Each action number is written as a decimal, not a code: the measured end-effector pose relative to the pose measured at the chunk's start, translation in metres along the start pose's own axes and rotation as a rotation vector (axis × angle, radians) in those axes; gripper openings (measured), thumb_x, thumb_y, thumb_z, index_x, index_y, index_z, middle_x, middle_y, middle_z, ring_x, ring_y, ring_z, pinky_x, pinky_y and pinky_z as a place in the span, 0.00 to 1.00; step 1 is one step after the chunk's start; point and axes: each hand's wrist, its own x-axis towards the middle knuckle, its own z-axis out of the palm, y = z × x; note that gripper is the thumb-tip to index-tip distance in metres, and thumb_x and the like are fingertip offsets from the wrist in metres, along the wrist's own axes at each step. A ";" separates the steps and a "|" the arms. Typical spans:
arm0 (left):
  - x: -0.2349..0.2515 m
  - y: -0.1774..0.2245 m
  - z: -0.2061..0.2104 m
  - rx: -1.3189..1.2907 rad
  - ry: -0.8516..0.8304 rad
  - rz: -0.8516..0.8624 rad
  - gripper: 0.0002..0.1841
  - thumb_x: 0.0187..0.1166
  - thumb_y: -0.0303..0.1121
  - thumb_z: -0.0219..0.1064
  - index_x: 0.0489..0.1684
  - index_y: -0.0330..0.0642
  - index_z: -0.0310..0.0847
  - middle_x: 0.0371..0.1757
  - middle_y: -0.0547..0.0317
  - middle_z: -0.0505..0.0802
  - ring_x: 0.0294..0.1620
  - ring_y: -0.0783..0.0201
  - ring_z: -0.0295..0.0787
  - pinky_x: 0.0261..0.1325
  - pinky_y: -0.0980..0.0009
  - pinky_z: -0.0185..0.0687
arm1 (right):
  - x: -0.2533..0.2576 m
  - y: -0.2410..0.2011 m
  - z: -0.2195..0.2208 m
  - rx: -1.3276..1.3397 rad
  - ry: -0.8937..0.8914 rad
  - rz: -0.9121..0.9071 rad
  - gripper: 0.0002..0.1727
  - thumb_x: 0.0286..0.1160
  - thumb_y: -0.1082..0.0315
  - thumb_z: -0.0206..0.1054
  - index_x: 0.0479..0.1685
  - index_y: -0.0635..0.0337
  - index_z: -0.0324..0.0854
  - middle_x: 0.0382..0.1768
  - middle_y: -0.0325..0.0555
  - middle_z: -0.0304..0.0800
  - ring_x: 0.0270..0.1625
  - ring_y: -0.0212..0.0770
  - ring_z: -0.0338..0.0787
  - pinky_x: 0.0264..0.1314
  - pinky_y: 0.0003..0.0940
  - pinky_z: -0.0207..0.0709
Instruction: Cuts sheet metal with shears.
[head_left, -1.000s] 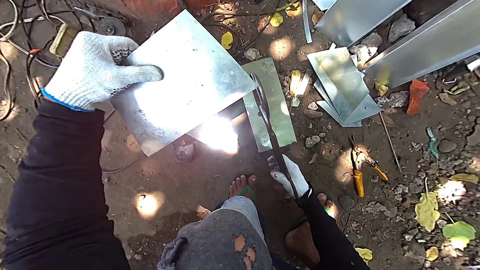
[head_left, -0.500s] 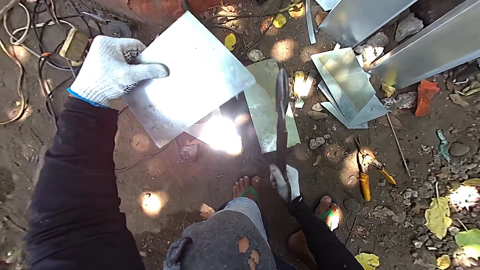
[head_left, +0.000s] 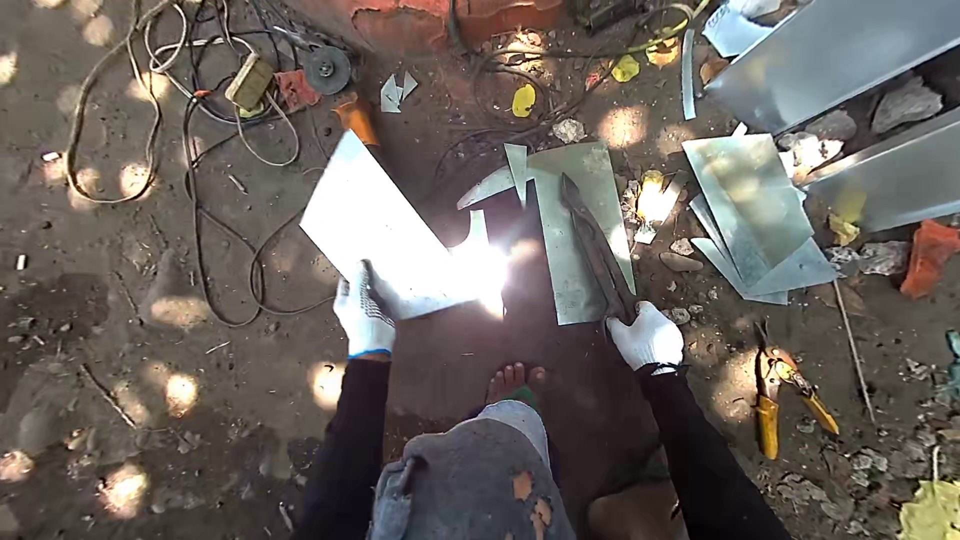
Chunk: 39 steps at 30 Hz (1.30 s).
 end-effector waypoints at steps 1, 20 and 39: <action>-0.007 -0.007 -0.001 0.011 0.040 -0.012 0.23 0.85 0.48 0.66 0.68 0.41 0.81 0.52 0.52 0.93 0.51 0.62 0.91 0.55 0.56 0.89 | 0.001 0.000 0.000 -0.025 -0.018 -0.028 0.31 0.70 0.45 0.70 0.63 0.62 0.82 0.55 0.60 0.92 0.60 0.61 0.91 0.62 0.66 0.79; -0.071 -0.007 -0.047 0.193 0.155 -0.083 0.20 0.88 0.38 0.62 0.68 0.29 0.78 0.54 0.46 0.90 0.49 0.68 0.88 0.57 0.68 0.85 | 0.089 -0.212 -0.034 -0.210 0.034 -0.721 0.27 0.74 0.56 0.70 0.73 0.52 0.81 0.68 0.65 0.83 0.62 0.71 0.87 0.55 0.75 0.80; -0.069 0.022 0.102 0.198 -0.430 0.104 0.17 0.85 0.37 0.66 0.63 0.33 0.81 0.47 0.62 0.91 0.46 0.78 0.89 0.56 0.73 0.87 | -0.004 0.103 -0.231 0.251 0.248 -0.482 0.12 0.80 0.60 0.67 0.47 0.58 0.90 0.39 0.45 0.94 0.42 0.40 0.92 0.53 0.47 0.88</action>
